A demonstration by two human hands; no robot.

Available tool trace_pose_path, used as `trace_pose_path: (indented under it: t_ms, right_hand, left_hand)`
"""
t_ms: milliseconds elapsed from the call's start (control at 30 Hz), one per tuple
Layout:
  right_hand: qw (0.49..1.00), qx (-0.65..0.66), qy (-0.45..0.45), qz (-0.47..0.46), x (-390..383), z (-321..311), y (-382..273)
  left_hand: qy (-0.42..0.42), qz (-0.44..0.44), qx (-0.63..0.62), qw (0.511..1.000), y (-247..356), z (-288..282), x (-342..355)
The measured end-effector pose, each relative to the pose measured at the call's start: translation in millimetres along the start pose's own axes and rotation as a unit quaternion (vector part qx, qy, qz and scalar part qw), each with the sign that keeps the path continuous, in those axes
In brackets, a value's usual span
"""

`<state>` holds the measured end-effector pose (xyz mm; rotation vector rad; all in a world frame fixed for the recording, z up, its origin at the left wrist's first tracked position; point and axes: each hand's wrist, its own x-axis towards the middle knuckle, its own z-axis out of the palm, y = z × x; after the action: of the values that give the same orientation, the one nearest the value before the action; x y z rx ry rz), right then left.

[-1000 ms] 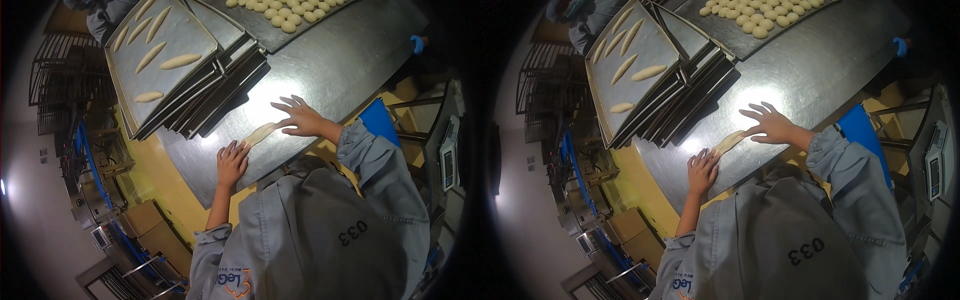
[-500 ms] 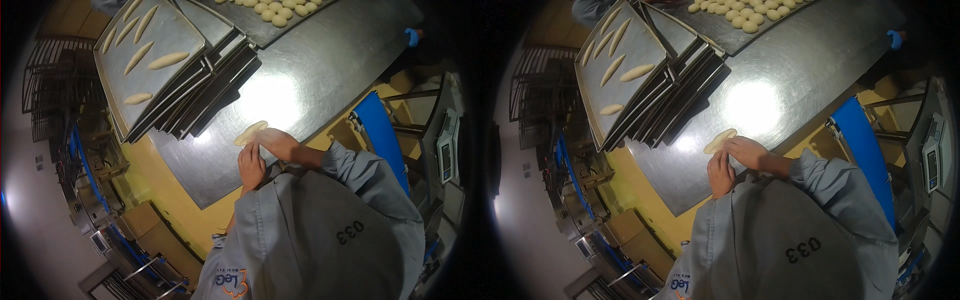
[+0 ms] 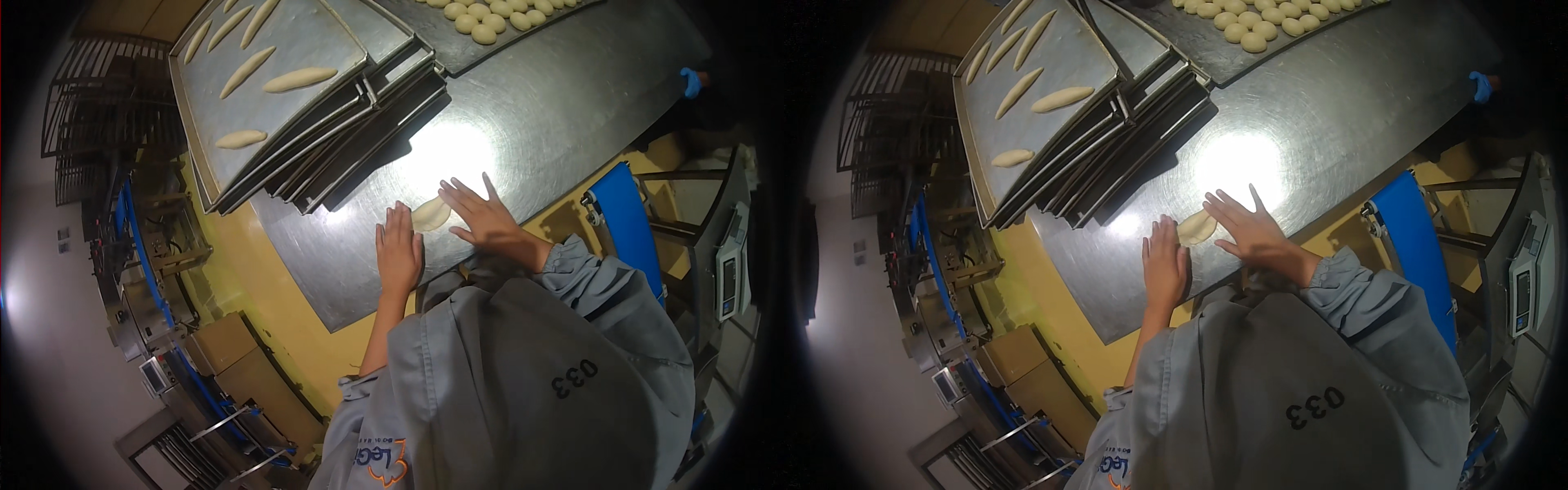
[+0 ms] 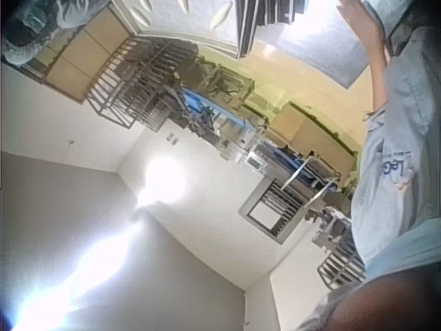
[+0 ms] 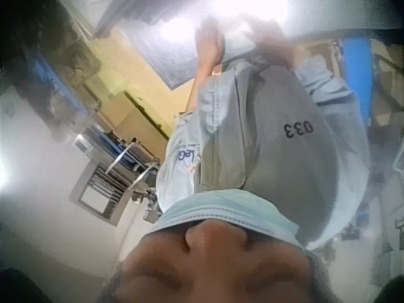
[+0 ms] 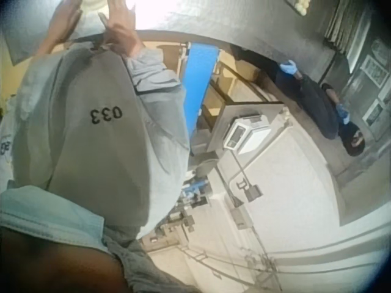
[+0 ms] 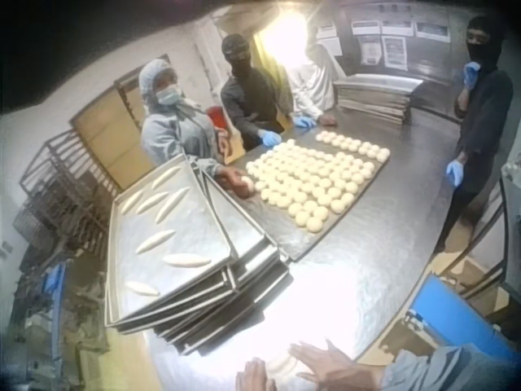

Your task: The person rolls pieces of dough into tapered cylinders on a metal table and places them onto a metal baking tray.

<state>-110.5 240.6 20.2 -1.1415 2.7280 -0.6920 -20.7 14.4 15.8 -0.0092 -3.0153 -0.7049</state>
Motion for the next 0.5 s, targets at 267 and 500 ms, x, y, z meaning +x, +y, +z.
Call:
trace_pose_path:
  t_ms: [267, 500]
  right_hand:
    - [0.998, 0.003, 0.019, 0.060, 0.9, -2.2, 9.8]
    - [0.869, 0.492, -0.023, 0.053, 85.8, 18.2, 32.2]
  left_hand:
    - [-0.020, -0.058, -0.143, 0.988, -25.5, -2.0, 4.6]
    - [-0.025, -0.124, -0.526, 0.841, -47.5, 7.7, 60.2]
